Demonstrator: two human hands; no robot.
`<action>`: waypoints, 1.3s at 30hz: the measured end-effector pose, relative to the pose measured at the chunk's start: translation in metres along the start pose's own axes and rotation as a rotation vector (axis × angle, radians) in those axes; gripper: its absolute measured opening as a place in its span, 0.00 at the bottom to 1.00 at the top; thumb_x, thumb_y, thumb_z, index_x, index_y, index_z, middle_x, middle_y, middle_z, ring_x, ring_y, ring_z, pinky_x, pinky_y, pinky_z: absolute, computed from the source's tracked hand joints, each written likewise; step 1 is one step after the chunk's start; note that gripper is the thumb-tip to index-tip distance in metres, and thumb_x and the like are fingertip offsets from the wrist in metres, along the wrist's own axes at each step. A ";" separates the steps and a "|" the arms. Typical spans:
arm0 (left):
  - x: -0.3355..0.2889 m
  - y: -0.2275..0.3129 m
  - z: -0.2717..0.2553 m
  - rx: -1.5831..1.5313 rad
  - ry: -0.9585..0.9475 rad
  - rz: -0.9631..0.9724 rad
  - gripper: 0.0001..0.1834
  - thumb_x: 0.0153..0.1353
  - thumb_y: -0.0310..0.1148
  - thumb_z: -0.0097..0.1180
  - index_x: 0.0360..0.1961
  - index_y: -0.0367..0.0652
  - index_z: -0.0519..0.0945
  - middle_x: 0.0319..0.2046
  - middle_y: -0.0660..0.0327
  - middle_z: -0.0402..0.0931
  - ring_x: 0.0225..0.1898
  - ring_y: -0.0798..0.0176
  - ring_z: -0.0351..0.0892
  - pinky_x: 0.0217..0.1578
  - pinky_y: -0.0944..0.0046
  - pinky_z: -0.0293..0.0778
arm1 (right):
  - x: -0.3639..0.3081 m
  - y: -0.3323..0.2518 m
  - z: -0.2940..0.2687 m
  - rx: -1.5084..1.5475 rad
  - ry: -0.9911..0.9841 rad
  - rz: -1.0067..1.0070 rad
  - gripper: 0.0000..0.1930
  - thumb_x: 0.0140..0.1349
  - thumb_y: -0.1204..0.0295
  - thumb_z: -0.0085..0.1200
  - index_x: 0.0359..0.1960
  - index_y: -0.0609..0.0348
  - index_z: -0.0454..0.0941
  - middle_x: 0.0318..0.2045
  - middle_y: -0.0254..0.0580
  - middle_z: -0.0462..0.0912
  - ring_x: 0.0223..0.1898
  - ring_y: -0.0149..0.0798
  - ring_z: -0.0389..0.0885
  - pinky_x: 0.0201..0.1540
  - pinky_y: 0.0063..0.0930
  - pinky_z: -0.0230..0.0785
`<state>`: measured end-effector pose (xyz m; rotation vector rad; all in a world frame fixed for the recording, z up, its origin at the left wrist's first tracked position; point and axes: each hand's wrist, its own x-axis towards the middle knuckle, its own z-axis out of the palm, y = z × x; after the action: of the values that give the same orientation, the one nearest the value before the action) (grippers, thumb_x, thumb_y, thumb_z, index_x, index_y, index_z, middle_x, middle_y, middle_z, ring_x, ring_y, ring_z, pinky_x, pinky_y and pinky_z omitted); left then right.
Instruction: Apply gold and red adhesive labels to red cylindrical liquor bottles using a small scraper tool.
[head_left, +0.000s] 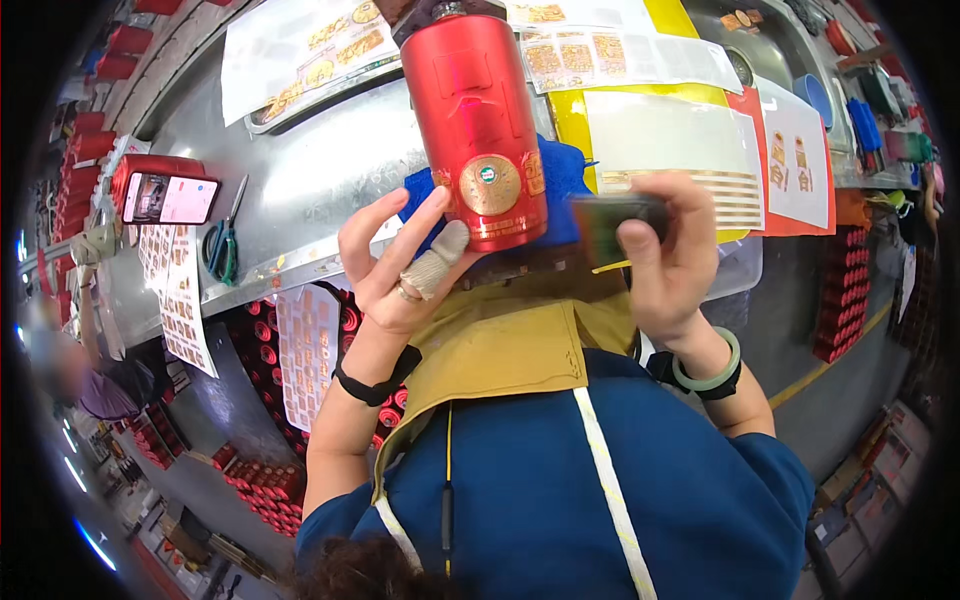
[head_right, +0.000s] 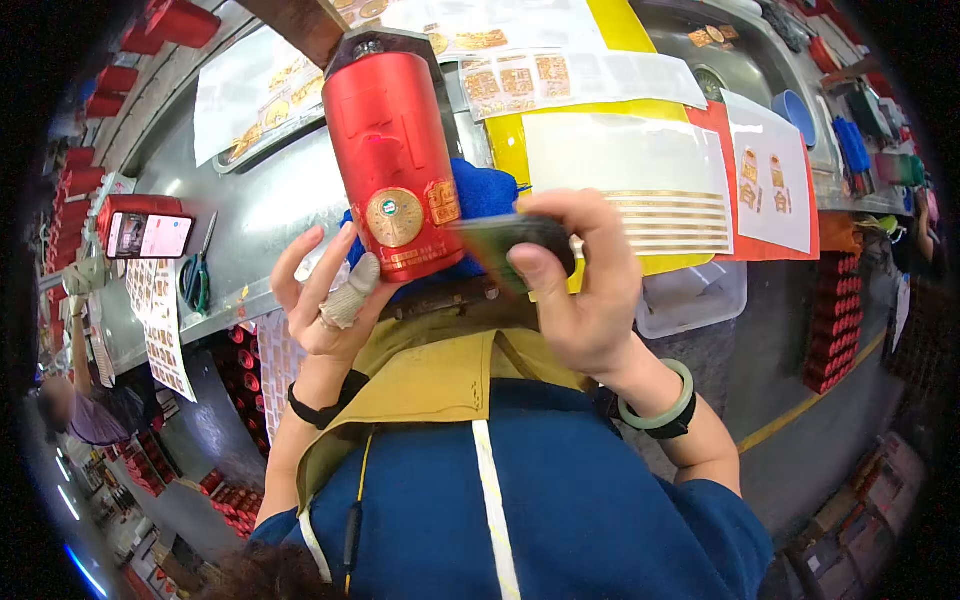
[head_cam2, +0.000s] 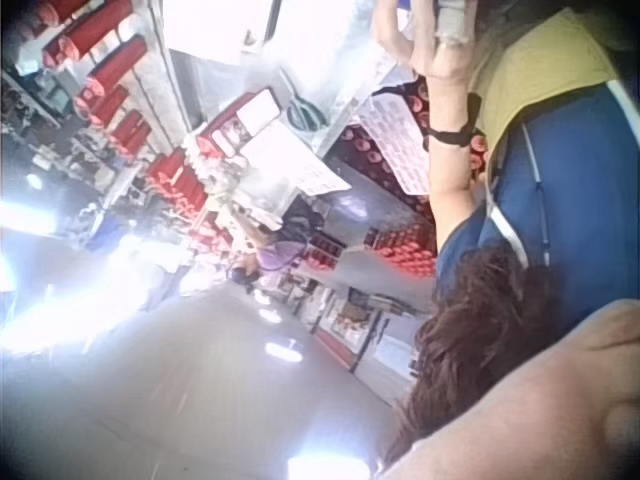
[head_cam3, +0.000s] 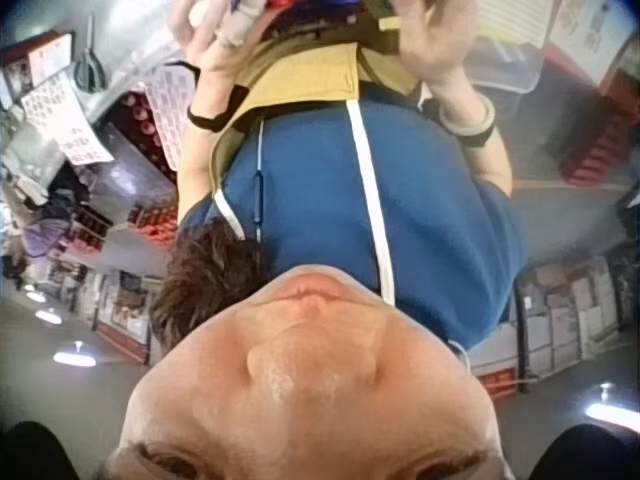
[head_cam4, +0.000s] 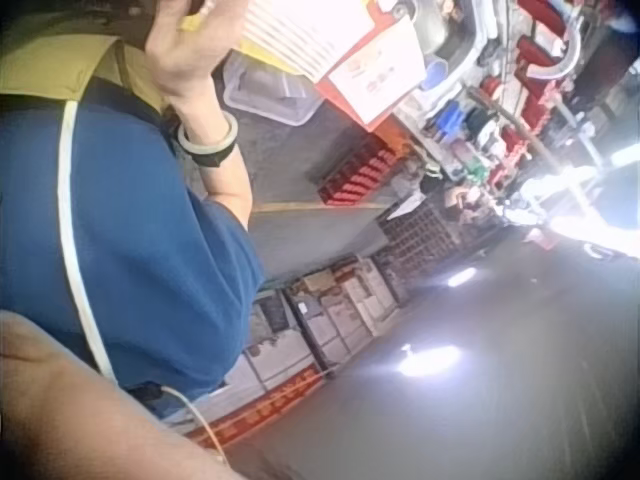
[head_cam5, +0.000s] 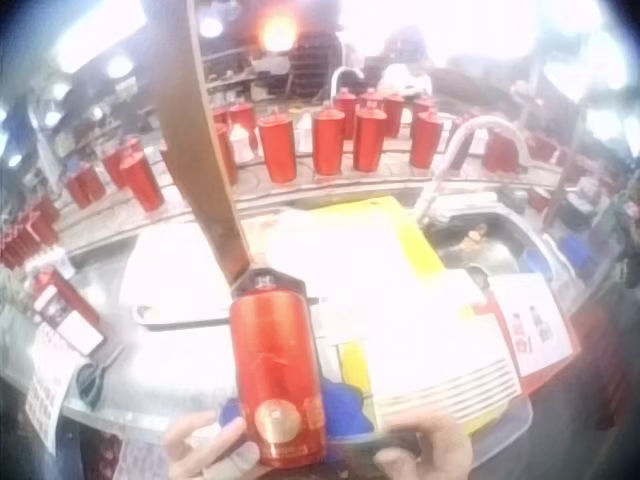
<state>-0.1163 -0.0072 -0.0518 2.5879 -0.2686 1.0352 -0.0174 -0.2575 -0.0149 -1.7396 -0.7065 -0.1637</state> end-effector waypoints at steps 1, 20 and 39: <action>-0.003 -0.001 0.001 -0.005 -0.004 0.005 0.22 0.44 0.35 0.82 0.42 0.54 0.88 0.54 0.61 0.85 0.58 0.49 0.78 0.54 0.52 0.77 | -0.002 0.001 0.001 0.067 0.061 0.083 0.16 0.71 0.74 0.60 0.57 0.65 0.73 0.45 0.41 0.79 0.42 0.29 0.77 0.47 0.22 0.70; 0.024 -0.008 0.009 0.031 -0.010 0.330 0.21 0.51 0.40 0.75 0.48 0.64 0.87 0.59 0.65 0.81 0.63 0.49 0.70 0.61 0.47 0.70 | 0.001 0.003 -0.003 0.164 0.123 0.214 0.14 0.74 0.77 0.55 0.58 0.66 0.72 0.46 0.38 0.78 0.46 0.28 0.75 0.53 0.21 0.68; 0.047 0.008 -0.009 -0.333 -0.242 -0.302 0.56 0.45 0.31 0.77 0.76 0.34 0.62 0.70 0.42 0.68 0.69 0.43 0.71 0.74 0.47 0.57 | 0.139 0.024 -0.020 -0.329 -0.265 -0.046 0.12 0.66 0.70 0.65 0.32 0.64 0.74 0.29 0.44 0.74 0.25 0.41 0.69 0.31 0.34 0.64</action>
<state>-0.0907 -0.0138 -0.0110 2.3510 -0.0923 0.5232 0.1121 -0.2279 0.0353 -2.0842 -0.9541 -0.0845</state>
